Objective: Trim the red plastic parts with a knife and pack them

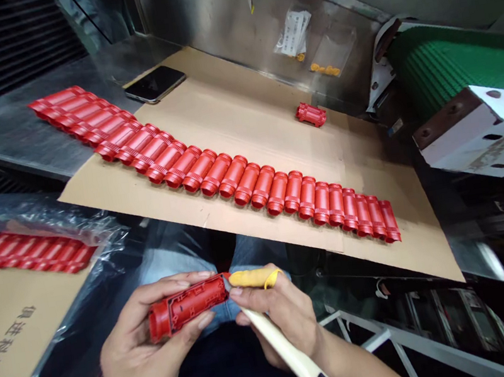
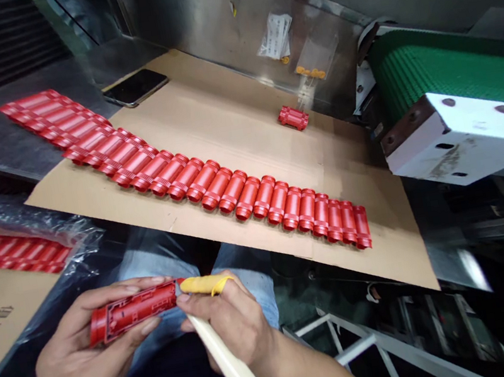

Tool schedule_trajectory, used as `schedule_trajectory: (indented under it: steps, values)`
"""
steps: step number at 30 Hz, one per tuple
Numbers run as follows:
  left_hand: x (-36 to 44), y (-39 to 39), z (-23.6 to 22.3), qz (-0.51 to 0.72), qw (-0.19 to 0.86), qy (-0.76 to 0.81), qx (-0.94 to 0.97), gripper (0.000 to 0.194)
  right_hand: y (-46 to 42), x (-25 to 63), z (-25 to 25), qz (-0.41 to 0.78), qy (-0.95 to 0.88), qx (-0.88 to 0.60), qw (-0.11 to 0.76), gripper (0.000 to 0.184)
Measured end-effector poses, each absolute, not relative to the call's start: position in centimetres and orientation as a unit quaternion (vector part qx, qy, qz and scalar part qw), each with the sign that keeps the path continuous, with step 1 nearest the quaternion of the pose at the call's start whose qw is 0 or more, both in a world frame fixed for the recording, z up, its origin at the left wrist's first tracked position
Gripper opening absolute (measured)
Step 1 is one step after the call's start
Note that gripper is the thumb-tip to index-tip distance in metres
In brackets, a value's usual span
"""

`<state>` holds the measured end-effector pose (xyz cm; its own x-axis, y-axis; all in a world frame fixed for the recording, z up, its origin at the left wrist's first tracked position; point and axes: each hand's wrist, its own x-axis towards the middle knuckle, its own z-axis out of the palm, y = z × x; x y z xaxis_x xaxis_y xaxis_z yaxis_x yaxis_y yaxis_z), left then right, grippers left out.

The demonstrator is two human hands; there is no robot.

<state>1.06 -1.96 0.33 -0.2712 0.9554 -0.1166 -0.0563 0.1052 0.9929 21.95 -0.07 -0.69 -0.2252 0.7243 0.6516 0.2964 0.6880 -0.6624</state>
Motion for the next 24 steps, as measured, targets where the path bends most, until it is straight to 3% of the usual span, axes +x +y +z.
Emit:
schedule_trajectory:
  steps: [4,8,11,14,18,24]
  values:
    - [0.7,-2.0,-0.3,0.531,0.479,0.591,0.372,0.037,0.0,22.2,-1.1,0.196,-0.782,-0.329,0.493,0.028]
    - [-0.1,-1.3,-1.1,0.532,0.576,0.550,0.289,0.041,0.3,23.1,-1.5,0.153,-0.803,-0.332,0.470,0.031]
    - [-0.6,-1.0,-1.5,0.538,0.617,0.519,0.245,0.038,0.5,23.8,-1.7,0.225,-0.705,-0.415,0.529,0.028]
    - [-0.9,-1.0,-1.6,0.517,0.643,0.503,0.255,0.039,0.5,24.0,-1.4,0.331,-0.655,-0.423,0.531,0.018]
    - [-0.7,-1.1,-1.3,0.505,0.641,0.501,0.288,0.044,0.3,23.5,-1.0,0.355,-0.690,-0.345,0.528,0.019]
    - [0.2,-1.1,-0.4,0.509,0.613,0.528,0.293,0.034,0.5,22.9,-1.0,0.331,-0.719,-0.319,0.522,0.028]
